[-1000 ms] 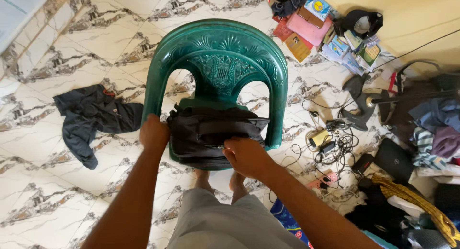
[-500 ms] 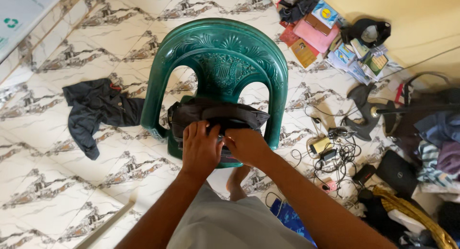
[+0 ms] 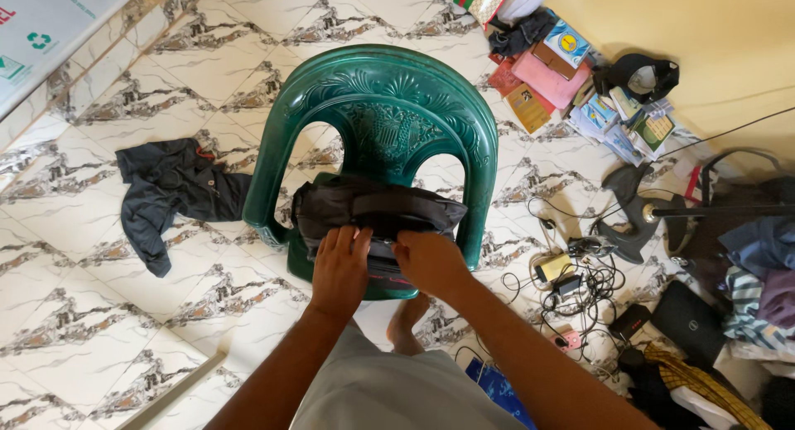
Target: The person opens a backpack on a green plastic chair and packs it with items from a nearby table: a water bottle, a laptop, a power bank, cables, and headphones. They zip the compartments closed and adjust the packed backpack on the chair.
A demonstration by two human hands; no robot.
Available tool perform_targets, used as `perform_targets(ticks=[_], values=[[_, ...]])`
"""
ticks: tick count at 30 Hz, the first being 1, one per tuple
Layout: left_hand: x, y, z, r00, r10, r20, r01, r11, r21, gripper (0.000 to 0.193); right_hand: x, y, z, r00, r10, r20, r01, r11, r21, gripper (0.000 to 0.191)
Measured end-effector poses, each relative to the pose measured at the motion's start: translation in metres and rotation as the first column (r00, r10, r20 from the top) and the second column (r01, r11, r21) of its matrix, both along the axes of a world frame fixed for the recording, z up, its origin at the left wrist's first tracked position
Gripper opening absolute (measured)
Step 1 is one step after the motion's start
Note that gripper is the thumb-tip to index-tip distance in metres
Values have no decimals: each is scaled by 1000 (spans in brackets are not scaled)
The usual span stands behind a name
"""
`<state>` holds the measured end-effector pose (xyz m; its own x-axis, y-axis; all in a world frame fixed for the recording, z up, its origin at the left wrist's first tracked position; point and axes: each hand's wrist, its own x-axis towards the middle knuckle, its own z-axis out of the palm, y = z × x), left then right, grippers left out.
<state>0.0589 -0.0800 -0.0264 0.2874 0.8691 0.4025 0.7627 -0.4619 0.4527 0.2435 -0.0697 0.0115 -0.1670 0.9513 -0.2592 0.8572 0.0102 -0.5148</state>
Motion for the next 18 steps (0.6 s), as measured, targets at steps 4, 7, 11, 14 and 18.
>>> perform_targets(ticks=[4,7,11,14,18], values=[[-4,16,-6,997,25,-68,-23,999,25,23,23,6,-13,1000,-6,-3,6,1000,-3,26],[-10,23,-11,994,65,-88,-71,995,-63,23,47,4,-23,998,-44,37,46,997,-55,26],[-18,28,-9,990,46,-137,-68,984,-165,32,80,-2,-34,979,-128,158,153,975,-161,25],[-14,27,-1,975,15,-222,-51,987,-154,33,95,-10,-42,971,-179,160,207,961,-183,24],[21,18,7,978,-185,-97,167,971,-170,39,98,-16,-49,990,-78,115,97,979,-178,26]])
